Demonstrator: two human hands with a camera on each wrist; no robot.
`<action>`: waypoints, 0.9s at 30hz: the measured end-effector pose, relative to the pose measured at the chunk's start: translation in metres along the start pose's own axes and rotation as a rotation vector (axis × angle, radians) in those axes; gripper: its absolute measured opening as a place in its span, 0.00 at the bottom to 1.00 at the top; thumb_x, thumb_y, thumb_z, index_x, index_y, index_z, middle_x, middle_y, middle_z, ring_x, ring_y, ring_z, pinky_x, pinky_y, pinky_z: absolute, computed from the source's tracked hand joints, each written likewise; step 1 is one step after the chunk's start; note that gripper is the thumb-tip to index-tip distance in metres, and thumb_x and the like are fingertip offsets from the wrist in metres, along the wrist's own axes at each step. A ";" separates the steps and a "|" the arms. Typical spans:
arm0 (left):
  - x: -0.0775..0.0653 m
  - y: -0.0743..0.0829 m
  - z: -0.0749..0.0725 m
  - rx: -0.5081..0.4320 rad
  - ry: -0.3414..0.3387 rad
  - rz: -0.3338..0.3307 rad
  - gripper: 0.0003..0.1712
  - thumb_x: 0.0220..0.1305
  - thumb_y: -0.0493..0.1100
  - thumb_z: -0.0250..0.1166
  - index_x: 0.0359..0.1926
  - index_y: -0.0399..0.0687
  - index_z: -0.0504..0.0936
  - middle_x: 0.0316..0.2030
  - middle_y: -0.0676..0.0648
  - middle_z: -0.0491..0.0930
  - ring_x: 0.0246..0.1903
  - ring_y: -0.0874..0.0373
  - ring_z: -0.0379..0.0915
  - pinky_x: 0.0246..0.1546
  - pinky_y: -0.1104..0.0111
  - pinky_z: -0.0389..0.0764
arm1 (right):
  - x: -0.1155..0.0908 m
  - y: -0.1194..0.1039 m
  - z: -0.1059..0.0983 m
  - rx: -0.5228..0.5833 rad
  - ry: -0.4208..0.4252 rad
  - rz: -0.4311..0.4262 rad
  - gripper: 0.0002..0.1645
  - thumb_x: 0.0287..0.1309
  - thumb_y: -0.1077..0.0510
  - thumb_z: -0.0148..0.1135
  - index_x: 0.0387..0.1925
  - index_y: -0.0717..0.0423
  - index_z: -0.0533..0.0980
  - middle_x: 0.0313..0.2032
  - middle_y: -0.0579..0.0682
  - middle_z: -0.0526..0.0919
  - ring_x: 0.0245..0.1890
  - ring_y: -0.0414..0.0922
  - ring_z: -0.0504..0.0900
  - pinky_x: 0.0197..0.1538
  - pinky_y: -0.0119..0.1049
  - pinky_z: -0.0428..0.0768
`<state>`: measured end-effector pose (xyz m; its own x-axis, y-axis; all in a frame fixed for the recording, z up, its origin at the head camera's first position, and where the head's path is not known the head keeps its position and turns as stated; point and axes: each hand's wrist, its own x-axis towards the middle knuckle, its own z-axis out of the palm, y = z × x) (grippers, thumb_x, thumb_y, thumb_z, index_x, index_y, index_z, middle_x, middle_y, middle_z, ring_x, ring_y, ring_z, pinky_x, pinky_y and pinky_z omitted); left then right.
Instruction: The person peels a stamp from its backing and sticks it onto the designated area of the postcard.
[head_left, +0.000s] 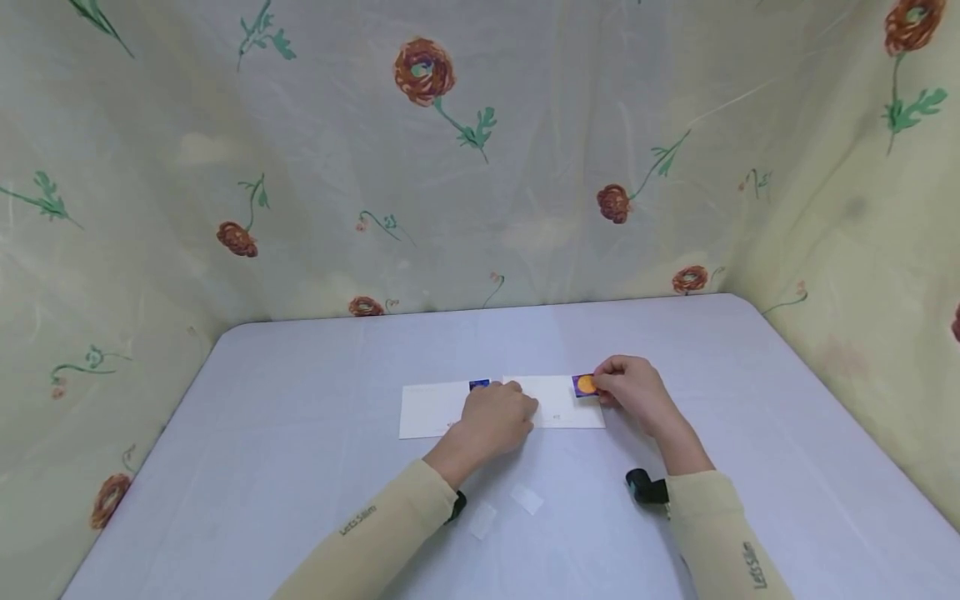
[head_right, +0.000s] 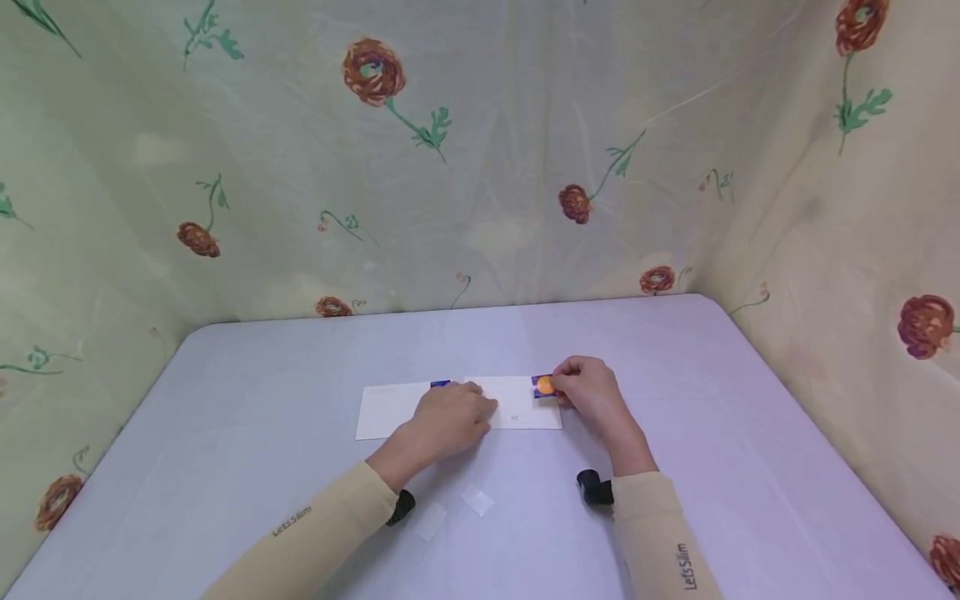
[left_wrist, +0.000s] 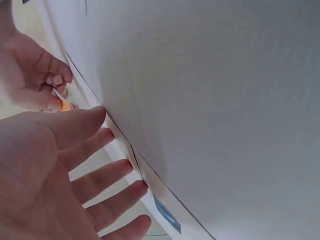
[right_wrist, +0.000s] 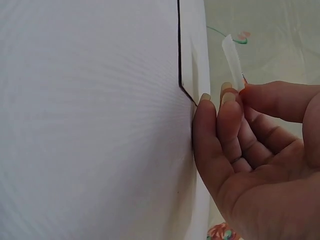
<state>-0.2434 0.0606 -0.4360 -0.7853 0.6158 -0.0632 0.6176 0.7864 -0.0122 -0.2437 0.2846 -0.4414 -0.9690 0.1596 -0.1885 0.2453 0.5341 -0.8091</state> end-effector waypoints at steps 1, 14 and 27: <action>0.000 0.000 0.000 0.005 0.004 0.001 0.15 0.71 0.51 0.60 0.54 0.58 0.85 0.46 0.52 0.85 0.39 0.56 0.79 0.37 0.63 0.80 | 0.000 -0.001 0.000 -0.006 0.002 0.002 0.16 0.67 0.55 0.56 0.47 0.64 0.78 0.50 0.62 0.78 0.39 0.47 0.77 0.40 0.29 0.80; -0.001 0.000 0.000 0.010 0.027 0.023 0.13 0.70 0.50 0.61 0.52 0.58 0.86 0.45 0.52 0.85 0.38 0.55 0.79 0.34 0.64 0.79 | 0.007 0.000 0.002 -0.071 0.015 0.016 0.16 0.64 0.56 0.57 0.44 0.64 0.79 0.39 0.58 0.81 0.28 0.42 0.76 0.32 0.29 0.78; 0.000 -0.001 -0.004 0.047 -0.001 0.034 0.13 0.70 0.50 0.61 0.50 0.57 0.85 0.43 0.52 0.85 0.32 0.58 0.78 0.27 0.67 0.77 | 0.018 0.005 -0.003 -0.014 -0.063 0.041 0.17 0.62 0.58 0.57 0.45 0.68 0.79 0.31 0.51 0.81 0.27 0.38 0.75 0.31 0.26 0.81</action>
<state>-0.2440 0.0595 -0.4322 -0.7637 0.6422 -0.0655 0.6454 0.7617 -0.0568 -0.2595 0.2923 -0.4469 -0.9578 0.1291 -0.2567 0.2850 0.5401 -0.7919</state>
